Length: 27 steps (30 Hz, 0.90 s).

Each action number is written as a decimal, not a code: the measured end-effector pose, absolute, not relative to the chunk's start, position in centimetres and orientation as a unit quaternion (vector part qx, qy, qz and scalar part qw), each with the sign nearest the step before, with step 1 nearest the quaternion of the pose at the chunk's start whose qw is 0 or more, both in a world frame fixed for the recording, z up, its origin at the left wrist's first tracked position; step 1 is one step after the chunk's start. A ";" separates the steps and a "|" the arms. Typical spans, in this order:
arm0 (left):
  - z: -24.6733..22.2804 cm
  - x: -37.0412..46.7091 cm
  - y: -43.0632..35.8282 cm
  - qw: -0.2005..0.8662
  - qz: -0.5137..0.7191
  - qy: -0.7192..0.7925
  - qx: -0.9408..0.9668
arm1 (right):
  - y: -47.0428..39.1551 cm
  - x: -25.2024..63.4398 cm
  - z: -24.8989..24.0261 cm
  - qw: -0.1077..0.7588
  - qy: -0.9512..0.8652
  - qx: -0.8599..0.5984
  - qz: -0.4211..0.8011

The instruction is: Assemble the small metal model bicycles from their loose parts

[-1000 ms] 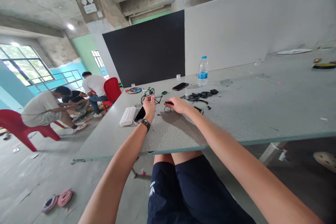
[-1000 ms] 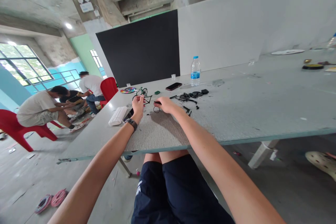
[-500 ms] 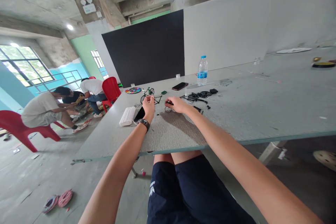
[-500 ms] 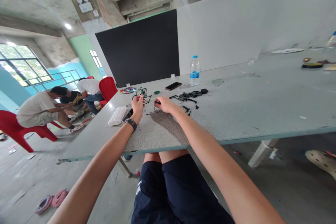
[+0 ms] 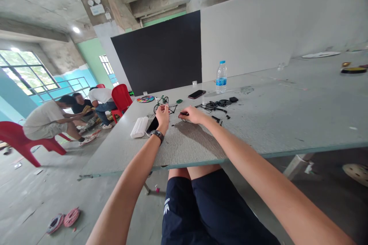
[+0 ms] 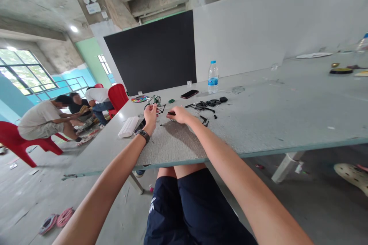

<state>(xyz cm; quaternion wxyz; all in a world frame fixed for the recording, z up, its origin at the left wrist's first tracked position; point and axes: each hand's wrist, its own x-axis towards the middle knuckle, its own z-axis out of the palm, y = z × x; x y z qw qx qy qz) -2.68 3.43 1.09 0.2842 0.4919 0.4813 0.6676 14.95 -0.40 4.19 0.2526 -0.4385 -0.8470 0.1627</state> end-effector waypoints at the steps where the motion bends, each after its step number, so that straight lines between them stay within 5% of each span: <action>1: 1.1 -2.7 3.4 0.286 0.668 0.480 0.491 | -0.4 15.0 4.2 0.256 -0.848 -0.432 0.169; 11: 1.2 -2.7 3.2 0.280 0.659 0.490 0.498 | -1.5 14.4 4.8 0.219 -0.839 -0.392 0.307; 20: 1.0 -2.7 3.5 0.290 0.658 0.489 0.494 | 0.5 15.3 3.5 0.370 -0.767 -0.512 0.114; 27: 0.9 -2.7 3.5 0.293 0.665 0.481 0.490 | 0.3 15.0 3.5 0.325 -0.788 -0.512 0.104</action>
